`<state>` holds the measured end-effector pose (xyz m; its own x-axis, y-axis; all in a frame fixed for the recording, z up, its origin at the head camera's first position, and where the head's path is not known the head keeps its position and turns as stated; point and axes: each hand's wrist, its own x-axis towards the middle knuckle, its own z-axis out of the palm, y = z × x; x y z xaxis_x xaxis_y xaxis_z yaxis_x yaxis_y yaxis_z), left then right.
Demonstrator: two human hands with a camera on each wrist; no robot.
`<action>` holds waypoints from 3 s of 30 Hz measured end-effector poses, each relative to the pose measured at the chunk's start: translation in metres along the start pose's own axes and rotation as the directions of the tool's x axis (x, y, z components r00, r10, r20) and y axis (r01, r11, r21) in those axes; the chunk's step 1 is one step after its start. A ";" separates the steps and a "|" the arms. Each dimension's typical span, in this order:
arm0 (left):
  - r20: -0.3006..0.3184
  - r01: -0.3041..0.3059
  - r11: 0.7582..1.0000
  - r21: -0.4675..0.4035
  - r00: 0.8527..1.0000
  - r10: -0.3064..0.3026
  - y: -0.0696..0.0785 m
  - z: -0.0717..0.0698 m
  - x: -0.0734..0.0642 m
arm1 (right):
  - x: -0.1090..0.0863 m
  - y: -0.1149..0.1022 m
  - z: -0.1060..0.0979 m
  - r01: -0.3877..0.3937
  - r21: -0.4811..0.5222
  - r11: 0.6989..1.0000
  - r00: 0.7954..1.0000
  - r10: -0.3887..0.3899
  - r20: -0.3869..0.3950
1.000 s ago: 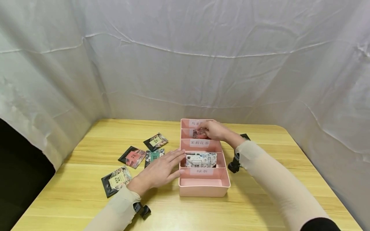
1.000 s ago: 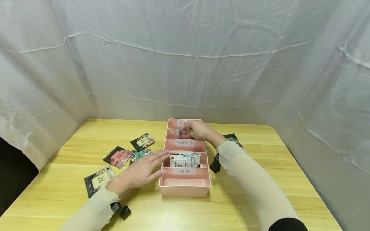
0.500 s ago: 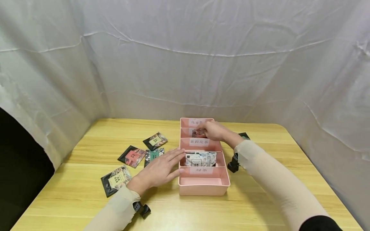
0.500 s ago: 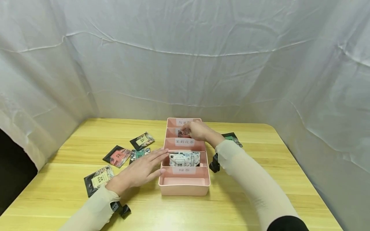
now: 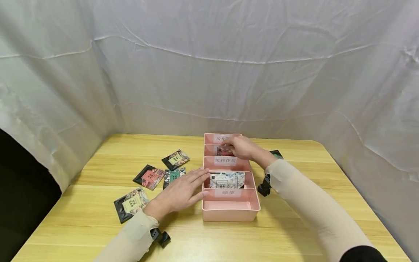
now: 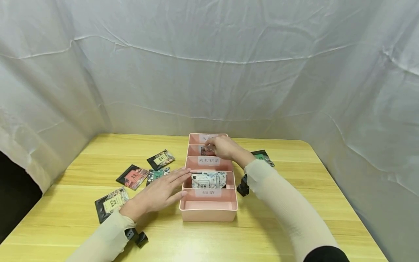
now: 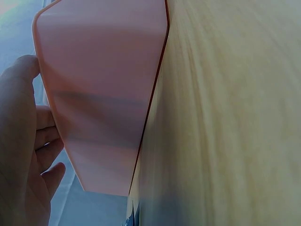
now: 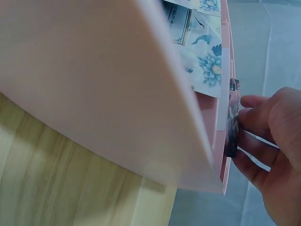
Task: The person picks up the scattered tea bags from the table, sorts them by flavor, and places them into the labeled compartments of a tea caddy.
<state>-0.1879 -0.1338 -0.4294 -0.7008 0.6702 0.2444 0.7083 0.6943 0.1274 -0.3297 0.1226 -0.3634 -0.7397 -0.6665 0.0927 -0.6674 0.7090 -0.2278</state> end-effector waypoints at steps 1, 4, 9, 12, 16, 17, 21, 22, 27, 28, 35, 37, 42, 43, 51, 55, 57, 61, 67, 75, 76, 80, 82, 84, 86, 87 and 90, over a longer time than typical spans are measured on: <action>0.000 -0.001 1.000 0.000 1.000 0.001 0.000 0.000 0.000 | -0.001 0.001 0.000 0.005 -0.003 1.000 1.000 -0.005 -0.009; 0.004 0.002 1.000 0.002 1.000 -0.002 0.000 0.000 0.000 | -0.004 0.002 0.000 0.020 -0.013 1.000 0.999 -0.020 -0.038; 0.010 0.003 1.000 0.003 1.000 -0.003 0.001 0.000 0.000 | -0.012 0.005 0.001 0.035 -0.028 0.999 0.995 -0.037 -0.094; 0.013 0.003 1.000 0.001 1.000 -0.003 0.001 0.000 0.000 | -0.016 0.007 0.001 0.041 -0.027 0.999 0.993 -0.044 -0.112; 0.011 0.003 1.000 -0.007 1.000 -0.003 0.001 -0.001 -0.001 | -0.021 0.007 0.000 0.055 -0.009 0.998 0.990 -0.056 -0.132; 0.010 0.004 1.000 -0.010 1.000 -0.003 0.000 -0.001 -0.001 | -0.022 0.007 -0.001 0.051 -0.002 0.999 0.989 -0.051 -0.136; 0.005 0.007 1.000 -0.016 1.000 -0.007 0.000 -0.002 0.000 | -0.029 0.006 -0.004 0.015 0.038 0.999 0.990 -0.010 -0.140; 0.004 0.008 1.000 -0.017 1.000 -0.008 0.000 -0.002 0.000 | -0.031 0.006 -0.004 0.006 0.039 0.999 0.990 0.000 -0.142; 0.001 0.005 1.000 -0.013 1.000 -0.005 -0.001 -0.001 0.000 | -0.043 0.006 -0.004 -0.008 0.052 0.999 0.986 0.017 -0.167; 0.000 0.005 1.000 -0.013 1.000 -0.005 -0.001 -0.001 0.000 | -0.045 0.007 -0.004 -0.011 0.058 0.998 0.985 0.021 -0.174; -0.001 0.007 1.000 -0.013 1.000 -0.007 -0.001 0.000 -0.001 | -0.059 0.012 0.002 -0.040 0.112 0.993 0.980 0.061 -0.189; 0.001 0.009 1.000 -0.011 1.000 -0.009 -0.001 0.000 -0.001 | -0.063 0.013 0.003 -0.055 0.122 0.991 0.977 0.078 -0.197; 0.008 0.013 1.000 -0.002 1.000 -0.013 -0.001 -0.001 -0.001 | -0.073 0.014 0.002 -0.101 0.161 0.982 0.963 0.137 -0.231; 0.007 0.013 1.000 0.000 1.000 -0.013 -0.001 -0.002 -0.001 | -0.075 0.015 0.001 -0.109 0.172 0.979 0.961 0.149 -0.234; 0.011 0.014 1.000 -0.007 1.000 -0.014 -0.001 -0.003 -0.001 | -0.091 0.025 0.004 -0.151 0.214 0.965 0.951 0.201 -0.236; 0.013 0.014 1.000 -0.011 1.000 -0.014 -0.001 -0.003 -0.001 | -0.098 0.029 0.010 -0.176 0.229 0.957 0.948 0.227 -0.222; 0.013 0.014 1.000 -0.012 1.000 -0.013 -0.001 -0.002 -0.001 | -0.102 0.032 0.013 -0.182 0.235 0.955 0.945 0.236 -0.226; 0.013 0.015 1.000 -0.011 1.000 -0.015 -0.001 -0.003 -0.001 | -0.108 0.036 0.016 -0.165 0.240 0.957 0.940 0.226 -0.256; 0.011 0.015 1.000 -0.007 1.000 -0.015 -0.001 -0.003 -0.001 | -0.119 0.040 0.018 -0.161 0.271 0.949 0.929 0.238 -0.284; 0.008 0.012 1.000 -0.005 1.000 -0.012 -0.001 -0.002 -0.002 | -0.133 0.051 0.021 -0.198 0.347 0.917 0.923 0.293 -0.249; 0.008 0.011 1.000 -0.005 1.000 -0.011 -0.001 -0.002 -0.002 | -0.135 0.053 0.022 -0.201 0.353 0.914 0.923 0.297 -0.244; 0.005 0.007 1.000 0.001 1.000 -0.007 -0.001 -0.001 -0.001 | -0.143 0.060 0.025 -0.231 0.366 0.902 0.920 0.324 -0.219; 0.005 0.005 1.000 0.002 1.000 -0.005 -0.001 -0.001 -0.001 | -0.148 0.064 0.027 -0.241 0.373 0.896 0.920 0.334 -0.205; 0.004 0.005 1.000 0.002 1.000 -0.006 -0.001 -0.001 -0.001 | -0.152 0.067 0.028 -0.253 0.382 0.889 0.919 0.344 -0.193; 0.005 0.007 1.000 -0.001 1.000 -0.007 -0.001 -0.001 -0.002 | -0.156 0.071 0.029 -0.257 0.394 0.883 0.919 0.349 -0.182; 0.005 0.009 1.000 -0.003 1.000 -0.009 -0.001 -0.001 -0.002 | -0.158 0.073 0.030 -0.262 0.399 0.879 0.918 0.354 -0.177; 0.010 0.013 1.000 -0.005 1.000 -0.012 -0.001 -0.002 -0.002 | -0.163 0.079 0.031 -0.288 0.403 0.869 0.912 0.377 -0.160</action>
<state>-0.1870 -0.1364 -0.4284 -0.7104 0.6640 0.2333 0.6999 0.7012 0.1357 -0.2594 0.2798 -0.4262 -0.9401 -0.3041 0.1540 -0.3321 0.7153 -0.6149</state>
